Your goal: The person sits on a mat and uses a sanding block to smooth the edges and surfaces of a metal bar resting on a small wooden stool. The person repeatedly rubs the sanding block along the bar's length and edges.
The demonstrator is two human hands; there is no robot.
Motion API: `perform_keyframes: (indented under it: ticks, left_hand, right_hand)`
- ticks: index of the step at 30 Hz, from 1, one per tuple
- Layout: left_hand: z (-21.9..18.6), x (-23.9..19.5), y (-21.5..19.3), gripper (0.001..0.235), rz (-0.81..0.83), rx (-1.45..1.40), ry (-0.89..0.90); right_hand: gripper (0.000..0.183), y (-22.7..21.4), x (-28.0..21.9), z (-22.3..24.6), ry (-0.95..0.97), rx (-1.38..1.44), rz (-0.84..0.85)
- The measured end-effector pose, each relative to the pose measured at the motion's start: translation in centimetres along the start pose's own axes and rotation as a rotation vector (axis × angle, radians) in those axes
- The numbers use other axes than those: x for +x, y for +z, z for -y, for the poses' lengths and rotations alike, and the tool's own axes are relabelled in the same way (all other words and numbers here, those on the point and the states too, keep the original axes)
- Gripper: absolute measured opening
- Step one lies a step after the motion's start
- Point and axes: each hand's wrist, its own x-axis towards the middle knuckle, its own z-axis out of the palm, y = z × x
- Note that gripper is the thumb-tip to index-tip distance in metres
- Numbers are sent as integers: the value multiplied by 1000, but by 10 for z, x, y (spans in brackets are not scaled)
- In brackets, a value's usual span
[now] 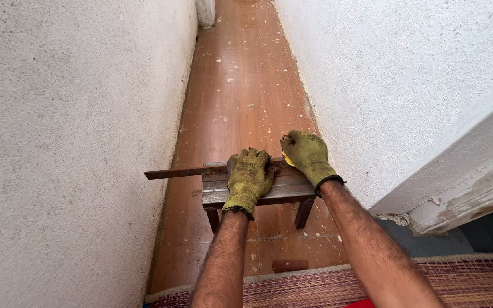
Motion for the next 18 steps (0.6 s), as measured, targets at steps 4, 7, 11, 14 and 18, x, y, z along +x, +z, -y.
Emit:
perform_keyframes:
  ticks: [4, 7, 11, 14, 18]
  left_hand:
    - [-4, -1, 0, 37, -17, -32, -49]
    - [-3, 3, 3, 34, -67, -12, -30]
    - [2, 2, 8, 34, -72, -32, -10]
    - [-2, 0, 9, 35, -72, -68, -42]
    - [-1, -1, 3, 36, -36, -40, -10]
  right_hand:
    - [32, -6, -2, 5, -31, 16, 34]
    - [35, -11, -2, 11, 21, 65, 105]
    - [39, -17, 5, 13, 58, 11, 173]
    - [41, -24, 10, 1, 10, -19, 176]
    - [44, -19, 14, 2, 16, -57, 151]
